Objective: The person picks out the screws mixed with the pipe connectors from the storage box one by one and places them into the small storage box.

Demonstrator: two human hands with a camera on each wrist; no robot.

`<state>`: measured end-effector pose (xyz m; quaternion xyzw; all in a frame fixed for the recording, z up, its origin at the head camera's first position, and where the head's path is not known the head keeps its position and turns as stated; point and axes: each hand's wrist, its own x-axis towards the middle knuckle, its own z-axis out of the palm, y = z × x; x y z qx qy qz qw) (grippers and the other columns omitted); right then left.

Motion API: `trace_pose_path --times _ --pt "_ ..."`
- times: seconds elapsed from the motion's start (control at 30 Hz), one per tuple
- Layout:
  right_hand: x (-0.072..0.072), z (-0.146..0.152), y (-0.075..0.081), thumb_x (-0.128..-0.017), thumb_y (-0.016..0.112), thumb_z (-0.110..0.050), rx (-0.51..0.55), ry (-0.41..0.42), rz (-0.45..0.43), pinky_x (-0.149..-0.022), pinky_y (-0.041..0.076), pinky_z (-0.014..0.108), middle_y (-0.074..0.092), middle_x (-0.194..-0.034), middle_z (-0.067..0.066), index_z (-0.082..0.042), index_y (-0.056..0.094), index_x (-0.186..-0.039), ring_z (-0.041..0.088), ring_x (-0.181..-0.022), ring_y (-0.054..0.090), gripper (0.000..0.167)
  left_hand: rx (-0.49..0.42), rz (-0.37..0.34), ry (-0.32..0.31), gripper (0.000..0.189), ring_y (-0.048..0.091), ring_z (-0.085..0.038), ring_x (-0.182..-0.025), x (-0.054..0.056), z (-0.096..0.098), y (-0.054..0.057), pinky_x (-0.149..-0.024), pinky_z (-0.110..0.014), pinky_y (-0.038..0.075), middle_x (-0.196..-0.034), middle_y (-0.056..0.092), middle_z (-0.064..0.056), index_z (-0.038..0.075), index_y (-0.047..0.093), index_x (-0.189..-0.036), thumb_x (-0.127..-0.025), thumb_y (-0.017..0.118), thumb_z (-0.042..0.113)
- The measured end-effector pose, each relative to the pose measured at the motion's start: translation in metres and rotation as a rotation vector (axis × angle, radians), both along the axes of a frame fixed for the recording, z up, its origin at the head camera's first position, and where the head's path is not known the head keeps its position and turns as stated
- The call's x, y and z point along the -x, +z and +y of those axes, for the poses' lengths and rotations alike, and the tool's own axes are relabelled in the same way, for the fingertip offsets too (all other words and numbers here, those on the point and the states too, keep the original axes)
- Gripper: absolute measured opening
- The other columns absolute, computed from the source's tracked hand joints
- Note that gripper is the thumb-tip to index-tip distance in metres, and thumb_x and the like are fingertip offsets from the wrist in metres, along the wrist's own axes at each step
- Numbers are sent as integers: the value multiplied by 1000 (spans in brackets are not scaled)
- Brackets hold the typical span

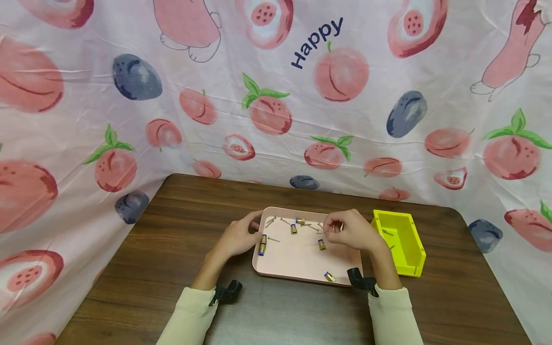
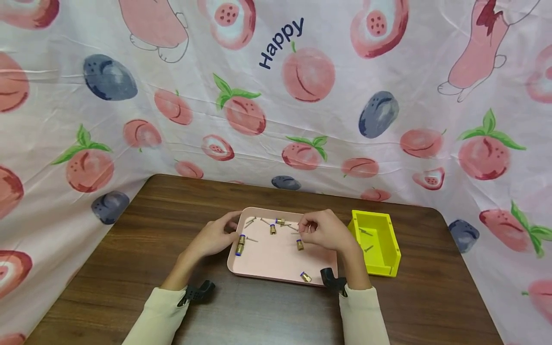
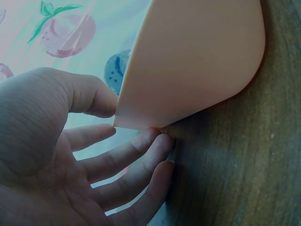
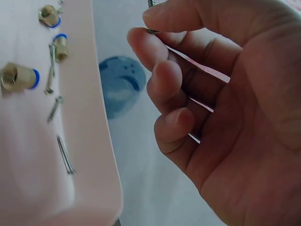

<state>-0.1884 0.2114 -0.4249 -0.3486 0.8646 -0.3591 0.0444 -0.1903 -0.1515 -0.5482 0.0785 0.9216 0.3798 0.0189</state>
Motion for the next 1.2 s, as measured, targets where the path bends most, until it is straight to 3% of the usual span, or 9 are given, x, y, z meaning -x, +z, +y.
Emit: trace_pose_path --times 0.27,0.5,0.9,1.2 --pt "-4 21 6 -88 80 -4 26 -96 20 -66 47 27 62 -75 -10 -14 75 -86 12 -72 56 11 -14 4 2 63 72 -19 -101 -1 1 2 -92 -47 55 -107 78 9 28 58 -159 -98 72 34" --pt "-5 47 4 -89 81 -2 69 -178 0 -64 46 26 63 -76 -5 -9 76 -89 15 -70 55 8 -7 -1 0 62 71 -19 -100 -1 -1 0 -91 -47 54 -107 78 9 28 58 -159 -98 72 33" --pt "-12 92 7 -91 80 -2 91 -329 56 -66 47 24 67 -79 -3 -5 79 -91 13 -72 57 3 -8 -1 -11 63 72 -19 -100 2 -1 -2 -91 -46 55 -107 79 9 27 58 -159 -98 72 34" --pt "-17 118 11 -95 81 -8 14 -531 93 -67 46 25 69 -84 3 -4 78 -96 15 -76 56 5 -9 -14 -14 64 72 -18 -100 3 0 2 -90 -46 55 -109 78 9 28 57 -160 -98 72 36"
